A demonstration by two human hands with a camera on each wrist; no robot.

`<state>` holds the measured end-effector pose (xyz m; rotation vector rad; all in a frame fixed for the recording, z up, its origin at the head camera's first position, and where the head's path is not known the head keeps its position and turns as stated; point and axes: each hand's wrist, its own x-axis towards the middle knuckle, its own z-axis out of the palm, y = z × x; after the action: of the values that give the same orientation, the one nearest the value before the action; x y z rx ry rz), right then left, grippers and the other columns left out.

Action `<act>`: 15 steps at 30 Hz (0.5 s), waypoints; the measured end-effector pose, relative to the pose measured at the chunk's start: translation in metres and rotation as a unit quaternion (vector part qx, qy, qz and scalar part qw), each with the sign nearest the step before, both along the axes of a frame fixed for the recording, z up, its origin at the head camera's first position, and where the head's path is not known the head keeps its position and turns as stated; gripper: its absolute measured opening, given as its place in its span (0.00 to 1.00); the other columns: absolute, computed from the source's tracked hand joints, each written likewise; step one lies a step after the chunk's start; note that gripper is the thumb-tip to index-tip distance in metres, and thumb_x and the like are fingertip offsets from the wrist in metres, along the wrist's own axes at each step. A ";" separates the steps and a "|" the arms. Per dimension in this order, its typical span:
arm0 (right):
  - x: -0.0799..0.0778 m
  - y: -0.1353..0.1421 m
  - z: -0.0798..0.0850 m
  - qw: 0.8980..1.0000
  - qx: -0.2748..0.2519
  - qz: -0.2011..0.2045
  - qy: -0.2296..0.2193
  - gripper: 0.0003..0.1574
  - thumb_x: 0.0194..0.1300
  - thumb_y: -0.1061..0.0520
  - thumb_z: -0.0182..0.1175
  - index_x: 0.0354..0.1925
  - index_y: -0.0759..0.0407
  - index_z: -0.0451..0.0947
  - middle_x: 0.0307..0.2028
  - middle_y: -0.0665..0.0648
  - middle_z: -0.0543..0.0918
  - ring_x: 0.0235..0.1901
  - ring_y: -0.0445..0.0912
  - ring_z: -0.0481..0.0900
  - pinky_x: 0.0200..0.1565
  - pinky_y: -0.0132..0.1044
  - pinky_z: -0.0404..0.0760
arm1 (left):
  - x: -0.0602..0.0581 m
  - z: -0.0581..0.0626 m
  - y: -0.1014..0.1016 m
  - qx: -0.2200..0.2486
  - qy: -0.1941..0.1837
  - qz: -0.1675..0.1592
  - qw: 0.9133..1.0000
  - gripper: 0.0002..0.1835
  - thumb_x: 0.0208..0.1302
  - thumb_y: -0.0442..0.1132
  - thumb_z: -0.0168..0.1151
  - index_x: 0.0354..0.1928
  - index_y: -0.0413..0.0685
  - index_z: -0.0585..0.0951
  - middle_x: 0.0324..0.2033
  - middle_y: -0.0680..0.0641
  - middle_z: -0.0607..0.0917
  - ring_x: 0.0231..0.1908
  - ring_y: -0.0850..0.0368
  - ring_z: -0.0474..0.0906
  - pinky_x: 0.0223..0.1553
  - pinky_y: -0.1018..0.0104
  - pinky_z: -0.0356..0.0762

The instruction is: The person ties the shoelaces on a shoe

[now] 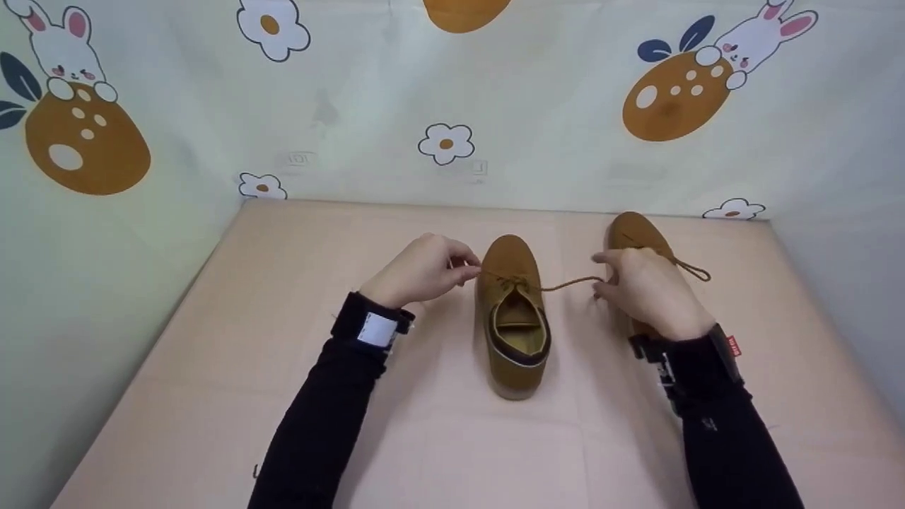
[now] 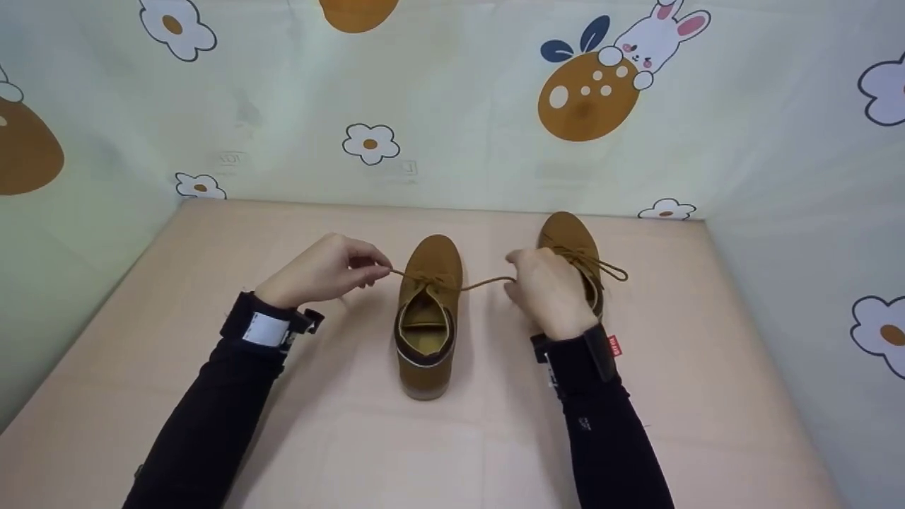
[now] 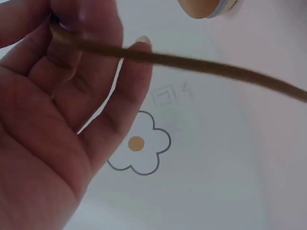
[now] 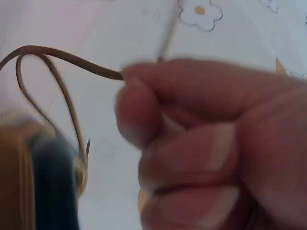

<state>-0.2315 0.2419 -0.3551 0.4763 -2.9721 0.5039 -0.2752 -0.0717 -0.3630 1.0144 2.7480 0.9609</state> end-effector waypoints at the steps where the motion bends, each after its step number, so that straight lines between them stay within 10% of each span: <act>1: 0.000 -0.006 -0.003 1.000 -0.001 0.027 -0.008 0.23 0.61 0.60 0.68 0.55 0.63 0.81 0.22 0.53 0.82 0.23 0.47 0.79 0.28 0.44 0.78 | 0.000 -0.001 0.002 -0.004 -0.003 -0.007 1.000 0.07 0.68 0.41 0.65 0.41 0.46 0.88 0.24 0.54 0.82 0.25 0.63 0.75 0.28 0.68 0.72; 6: -0.002 -0.036 -0.018 0.989 0.001 0.145 0.033 0.16 0.63 0.59 0.68 0.49 0.57 0.85 0.22 0.49 0.82 0.19 0.38 0.73 0.24 0.36 0.74 | 0.000 -0.006 0.009 0.007 -0.029 -0.036 0.999 0.08 0.66 0.42 0.67 0.40 0.46 0.87 0.23 0.53 0.82 0.21 0.62 0.75 0.24 0.68 0.74; 15: -0.004 -0.032 -0.027 0.986 0.020 0.156 0.058 0.06 0.55 0.66 0.64 0.25 0.56 0.82 0.21 0.48 0.80 0.19 0.41 0.72 0.25 0.37 0.73 | -0.003 -0.006 -0.002 -0.008 -0.028 -0.034 0.999 0.07 0.67 0.40 0.66 0.34 0.47 0.89 0.19 0.53 0.81 0.19 0.62 0.75 0.24 0.67 0.73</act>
<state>-0.2359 0.2102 -0.3822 0.9499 -2.8117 0.4225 -0.2782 -0.0733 -0.3691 1.0540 2.6526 0.9415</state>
